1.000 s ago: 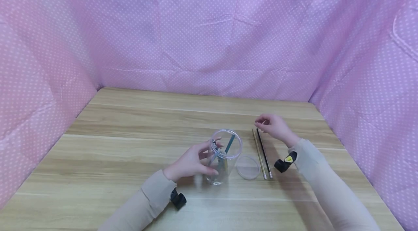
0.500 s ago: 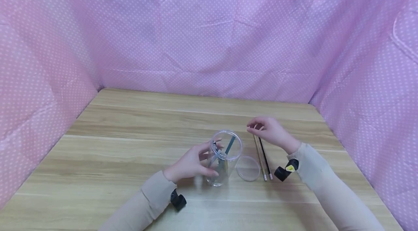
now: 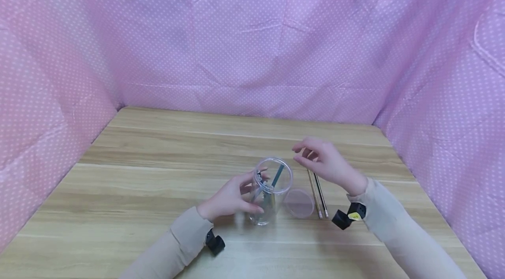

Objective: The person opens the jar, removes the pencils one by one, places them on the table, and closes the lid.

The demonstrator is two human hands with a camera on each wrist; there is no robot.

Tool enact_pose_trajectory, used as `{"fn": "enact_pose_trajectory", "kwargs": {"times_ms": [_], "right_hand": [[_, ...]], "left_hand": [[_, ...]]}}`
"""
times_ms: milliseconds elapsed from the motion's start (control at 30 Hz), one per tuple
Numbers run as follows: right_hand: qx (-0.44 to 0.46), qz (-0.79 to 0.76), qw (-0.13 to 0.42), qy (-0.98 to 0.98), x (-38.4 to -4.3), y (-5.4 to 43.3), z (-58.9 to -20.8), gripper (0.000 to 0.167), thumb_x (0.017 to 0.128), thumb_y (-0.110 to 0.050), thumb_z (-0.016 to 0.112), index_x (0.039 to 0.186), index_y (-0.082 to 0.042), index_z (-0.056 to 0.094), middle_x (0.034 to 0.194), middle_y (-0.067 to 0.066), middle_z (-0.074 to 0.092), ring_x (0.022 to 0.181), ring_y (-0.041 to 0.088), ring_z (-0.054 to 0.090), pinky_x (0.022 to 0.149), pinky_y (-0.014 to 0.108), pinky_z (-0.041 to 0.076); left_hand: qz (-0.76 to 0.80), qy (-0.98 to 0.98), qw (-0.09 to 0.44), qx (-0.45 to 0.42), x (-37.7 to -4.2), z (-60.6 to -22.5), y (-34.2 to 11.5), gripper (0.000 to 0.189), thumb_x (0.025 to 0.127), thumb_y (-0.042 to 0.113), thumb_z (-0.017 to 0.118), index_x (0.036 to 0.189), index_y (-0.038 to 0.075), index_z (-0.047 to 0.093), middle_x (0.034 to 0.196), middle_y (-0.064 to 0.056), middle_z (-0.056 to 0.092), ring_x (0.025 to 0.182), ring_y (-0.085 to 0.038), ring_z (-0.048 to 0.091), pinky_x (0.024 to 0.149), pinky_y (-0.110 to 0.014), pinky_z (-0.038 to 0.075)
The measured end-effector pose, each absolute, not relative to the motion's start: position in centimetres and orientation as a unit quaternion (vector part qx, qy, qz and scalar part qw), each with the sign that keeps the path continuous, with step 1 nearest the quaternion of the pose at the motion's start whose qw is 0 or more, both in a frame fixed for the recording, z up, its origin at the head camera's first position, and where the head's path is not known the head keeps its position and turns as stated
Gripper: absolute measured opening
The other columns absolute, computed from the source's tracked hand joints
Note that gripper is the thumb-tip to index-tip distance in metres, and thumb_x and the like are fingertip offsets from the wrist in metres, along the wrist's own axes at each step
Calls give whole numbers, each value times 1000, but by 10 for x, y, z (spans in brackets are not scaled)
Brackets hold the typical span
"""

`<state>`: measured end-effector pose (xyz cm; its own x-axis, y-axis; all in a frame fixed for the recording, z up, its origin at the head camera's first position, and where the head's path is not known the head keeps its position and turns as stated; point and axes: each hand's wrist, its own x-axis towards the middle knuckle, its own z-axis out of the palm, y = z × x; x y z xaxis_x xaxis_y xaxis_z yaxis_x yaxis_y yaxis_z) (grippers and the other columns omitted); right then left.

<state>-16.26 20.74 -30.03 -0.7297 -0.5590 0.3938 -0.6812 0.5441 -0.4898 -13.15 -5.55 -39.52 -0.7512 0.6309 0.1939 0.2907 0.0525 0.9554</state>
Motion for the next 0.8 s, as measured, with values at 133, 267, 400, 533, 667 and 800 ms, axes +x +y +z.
{"fn": "enact_pose_trajectory", "kwargs": {"times_ms": [133, 267, 400, 533, 667, 800], "right_hand": [[384, 330, 143, -851, -156, 204, -297, 24, 78, 7, 69, 101, -1, 66, 93, 8, 67, 70, 5, 58, 61, 22, 57], [399, 328, 170, -840, -151, 202, -295, 29, 77, 9, 69, 103, -1, 65, 95, 7, 66, 71, 3, 57, 63, 21, 57], [420, 324, 188, -826, -148, 200, -295, 33, 76, 9, 68, 108, 0, 64, 100, 9, 64, 72, 5, 58, 65, 19, 56], [441, 314, 196, -818, -145, 199, -294, 29, 82, 1, 67, 111, -1, 63, 105, 9, 62, 75, 8, 59, 63, 19, 54], [450, 292, 190, -822, -140, 198, -292, 25, 91, -16, 62, 113, -3, 64, 110, 9, 61, 83, 12, 61, 69, 21, 54], [465, 268, 189, -822, -136, 197, -292, 31, 95, -27, 57, 113, -4, 64, 112, 9, 61, 93, 17, 61, 77, 26, 54]], "left_hand": [[606, 715, 143, 318, -132, -396, -56, 88, 69, 4, 80, 145, 10, 36, 142, -16, 47, 131, -30, 45, 111, -46, 36], [604, 716, 144, 318, -132, -396, -57, 89, 69, 4, 80, 145, 11, 36, 142, -14, 48, 131, -29, 45, 111, -46, 36], [600, 719, 140, 323, -131, -396, -56, 89, 70, 5, 80, 146, 14, 35, 142, -16, 47, 131, -29, 45, 111, -46, 36], [599, 719, 138, 324, -131, -396, -56, 89, 69, 5, 81, 146, 14, 35, 141, -16, 47, 131, -29, 45, 111, -45, 37], [602, 716, 138, 325, -132, -396, -56, 90, 69, 5, 81, 146, 14, 35, 141, -16, 48, 131, -30, 45, 111, -46, 36], [604, 714, 137, 327, -133, -395, -56, 90, 69, 5, 81, 146, 14, 35, 141, -16, 48, 131, -30, 45, 111, -47, 36]]}}
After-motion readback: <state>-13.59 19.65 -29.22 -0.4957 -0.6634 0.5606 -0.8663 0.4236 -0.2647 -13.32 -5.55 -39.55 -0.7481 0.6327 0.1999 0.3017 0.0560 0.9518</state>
